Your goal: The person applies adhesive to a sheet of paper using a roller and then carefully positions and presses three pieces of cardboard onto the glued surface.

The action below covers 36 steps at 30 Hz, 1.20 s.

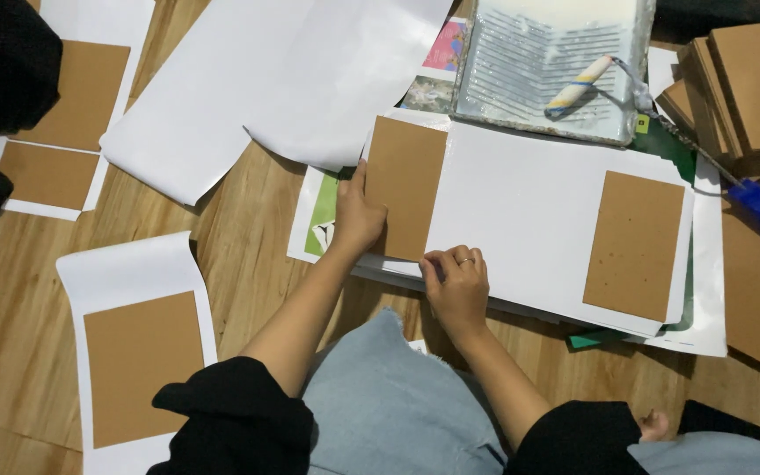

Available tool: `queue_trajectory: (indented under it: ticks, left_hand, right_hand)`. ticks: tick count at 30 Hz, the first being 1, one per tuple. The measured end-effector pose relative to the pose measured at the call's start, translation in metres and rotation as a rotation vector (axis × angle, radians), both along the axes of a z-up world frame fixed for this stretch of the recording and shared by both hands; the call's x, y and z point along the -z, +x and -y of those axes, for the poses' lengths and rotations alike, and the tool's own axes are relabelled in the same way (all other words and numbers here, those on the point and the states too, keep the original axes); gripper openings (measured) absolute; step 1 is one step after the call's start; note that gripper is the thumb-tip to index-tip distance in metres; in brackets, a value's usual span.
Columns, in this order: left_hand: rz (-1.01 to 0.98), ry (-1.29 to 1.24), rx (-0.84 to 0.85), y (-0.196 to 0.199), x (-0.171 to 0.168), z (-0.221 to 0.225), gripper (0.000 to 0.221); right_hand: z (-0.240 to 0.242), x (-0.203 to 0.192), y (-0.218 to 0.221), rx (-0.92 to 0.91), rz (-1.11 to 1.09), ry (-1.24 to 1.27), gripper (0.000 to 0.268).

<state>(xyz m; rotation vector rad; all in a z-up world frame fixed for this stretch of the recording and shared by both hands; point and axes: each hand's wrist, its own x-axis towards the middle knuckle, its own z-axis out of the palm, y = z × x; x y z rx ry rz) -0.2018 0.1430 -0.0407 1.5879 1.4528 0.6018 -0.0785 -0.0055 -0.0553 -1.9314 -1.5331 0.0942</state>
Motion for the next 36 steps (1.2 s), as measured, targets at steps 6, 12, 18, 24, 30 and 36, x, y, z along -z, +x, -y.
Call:
queue_trajectory:
  ticks: [6, 12, 18, 24, 30, 36]
  left_hand:
    - [-0.002, -0.029, -0.026, -0.004, -0.014, 0.003, 0.077]
    - [-0.040, -0.010, -0.017, -0.002, -0.010, -0.002, 0.075]
    - [-0.036, -0.002, -0.004, 0.000, -0.015, 0.000, 0.074]
    - [-0.075, 0.032, 0.015, 0.001, 0.005, -0.009, 0.073]
    - [-0.091, 0.040, 0.025, 0.006, -0.008, -0.005, 0.071]
    - [-0.108, 0.043, 0.023, 0.006, -0.002, -0.006, 0.071]
  right_hand:
    - [-0.001, 0.003, -0.001, -0.003, 0.016, -0.007, 0.008]
    - [-0.001, -0.001, -0.002, -0.015, 0.059, 0.020, 0.009]
    - [-0.002, -0.008, -0.004, -0.024, 0.060, -0.008, 0.009]
    - [-0.002, -0.009, -0.005, -0.024, 0.070, -0.034, 0.012]
    - [-0.003, -0.008, -0.006, -0.022, 0.071, -0.047, 0.013]
    - [-0.003, -0.013, -0.008, -0.018, 0.054, -0.094, 0.011]
